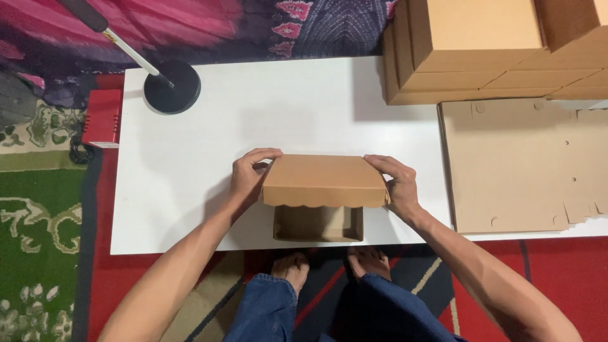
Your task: Folding flat cardboard sheets into boxes and stacking them.
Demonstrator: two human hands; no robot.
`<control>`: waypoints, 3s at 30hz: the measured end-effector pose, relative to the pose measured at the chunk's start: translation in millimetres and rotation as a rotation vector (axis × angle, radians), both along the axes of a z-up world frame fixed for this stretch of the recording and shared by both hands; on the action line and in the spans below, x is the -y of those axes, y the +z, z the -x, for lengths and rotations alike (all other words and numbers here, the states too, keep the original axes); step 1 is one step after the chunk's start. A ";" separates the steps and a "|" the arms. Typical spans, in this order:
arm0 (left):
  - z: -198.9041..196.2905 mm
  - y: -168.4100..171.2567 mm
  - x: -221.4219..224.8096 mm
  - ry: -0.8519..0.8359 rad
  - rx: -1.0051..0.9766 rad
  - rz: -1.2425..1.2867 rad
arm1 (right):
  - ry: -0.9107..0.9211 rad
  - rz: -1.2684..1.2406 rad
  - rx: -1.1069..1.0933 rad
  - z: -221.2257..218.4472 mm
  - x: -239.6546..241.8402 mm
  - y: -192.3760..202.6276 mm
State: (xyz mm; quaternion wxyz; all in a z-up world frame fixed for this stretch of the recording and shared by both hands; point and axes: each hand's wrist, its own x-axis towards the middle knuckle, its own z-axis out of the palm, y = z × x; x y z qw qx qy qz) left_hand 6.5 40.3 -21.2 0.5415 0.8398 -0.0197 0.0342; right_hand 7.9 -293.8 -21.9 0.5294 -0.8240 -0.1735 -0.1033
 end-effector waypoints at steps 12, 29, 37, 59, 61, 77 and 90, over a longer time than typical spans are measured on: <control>12.9 26.2 -4.2 -0.162 -0.041 -0.119 | -0.012 0.145 -0.055 10.0 1.3 6.1; 15.3 11.0 -6.8 -0.188 -0.011 -0.201 | 0.028 0.179 -0.142 24.0 0.5 8.6; 61.8 33.2 15.3 0.067 -0.084 -0.224 | -0.070 0.189 -0.193 76.4 -0.6 0.4; 108.4 54.7 34.5 0.143 -0.853 0.089 | -0.169 -0.080 -1.041 121.3 -13.9 4.1; 110.3 49.3 32.8 0.143 -0.851 0.073 | -0.168 -0.076 -1.044 121.1 -17.8 11.7; 112.2 6.3 19.6 0.068 -0.731 -0.185 | -0.144 0.006 -1.001 119.1 -16.8 7.4; 104.4 43.2 73.1 0.021 -0.719 -0.154 | -0.158 -0.040 -0.846 117.8 -8.2 22.1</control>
